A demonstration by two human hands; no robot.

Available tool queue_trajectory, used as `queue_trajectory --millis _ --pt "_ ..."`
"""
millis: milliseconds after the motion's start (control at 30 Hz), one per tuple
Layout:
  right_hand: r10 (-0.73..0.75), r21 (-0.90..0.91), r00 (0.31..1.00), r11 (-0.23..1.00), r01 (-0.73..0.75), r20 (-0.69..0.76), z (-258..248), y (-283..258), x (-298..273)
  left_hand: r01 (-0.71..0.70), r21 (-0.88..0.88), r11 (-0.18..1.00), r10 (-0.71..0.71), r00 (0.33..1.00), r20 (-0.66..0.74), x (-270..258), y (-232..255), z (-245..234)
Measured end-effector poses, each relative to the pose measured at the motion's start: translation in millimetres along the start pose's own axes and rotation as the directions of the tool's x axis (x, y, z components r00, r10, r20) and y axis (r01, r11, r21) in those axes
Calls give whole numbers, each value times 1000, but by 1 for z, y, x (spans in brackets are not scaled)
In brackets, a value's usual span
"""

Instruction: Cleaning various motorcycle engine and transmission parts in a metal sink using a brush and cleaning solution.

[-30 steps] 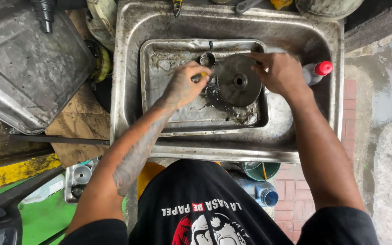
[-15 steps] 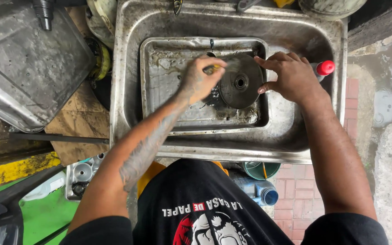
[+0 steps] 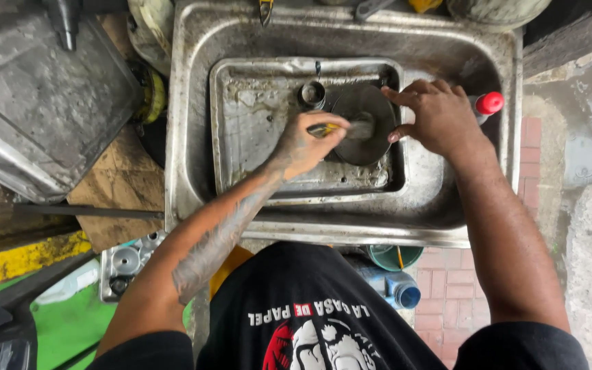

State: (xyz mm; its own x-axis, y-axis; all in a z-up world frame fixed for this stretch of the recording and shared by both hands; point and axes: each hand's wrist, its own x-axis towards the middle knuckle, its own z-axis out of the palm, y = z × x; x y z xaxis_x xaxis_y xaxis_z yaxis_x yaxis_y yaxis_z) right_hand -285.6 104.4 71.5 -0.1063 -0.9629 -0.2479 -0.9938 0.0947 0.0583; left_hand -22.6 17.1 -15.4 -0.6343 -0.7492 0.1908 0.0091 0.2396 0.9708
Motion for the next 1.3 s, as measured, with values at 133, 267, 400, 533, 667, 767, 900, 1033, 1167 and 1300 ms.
queue_trajectory --millis 133,267,400,533,667,767,900,1033,1167,1300 --pt "11 -14 1000 1000 -11 -21 -3 -2 1 -21 26 999 22 999 -25 13 -42 -18" --pt "4 83 1000 997 -3 -6 -5 -2 0 -62 -16 998 60 996 -70 16 -16 0" --pt "-10 91 1000 996 11 -12 -16 -7 1 -125 -6 992 125 991 51 18 -5 -1" --pt "-6 44 1000 999 7 -12 -6 -3 3 -70 242 968 71 997 7 13 -34 -29" --pt "24 32 1000 999 -24 12 -6 -4 6 152 311 938 -224 951 212 5 -23 -33" --pt "19 25 1000 1000 -19 -8 -4 -6 5 112 235 965 -138 985 99 29 -11 -23" --pt "15 32 1000 999 -15 -1 -3 -5 3 -26 26 999 22 993 117 11 24 9" --pt "14 13 999 1000 -14 -34 -3 -2 8 -18 157 987 13 999 34 20 -12 -20" --pt "0 0 1000 1000 0 -23 6 -1 2 22 41 999 -26 995 101 4 3 -14" --pt "-25 -16 999 1000 25 -48 -2 -2 -2 -8 163 987 -8 995 95 6 -19 -19"
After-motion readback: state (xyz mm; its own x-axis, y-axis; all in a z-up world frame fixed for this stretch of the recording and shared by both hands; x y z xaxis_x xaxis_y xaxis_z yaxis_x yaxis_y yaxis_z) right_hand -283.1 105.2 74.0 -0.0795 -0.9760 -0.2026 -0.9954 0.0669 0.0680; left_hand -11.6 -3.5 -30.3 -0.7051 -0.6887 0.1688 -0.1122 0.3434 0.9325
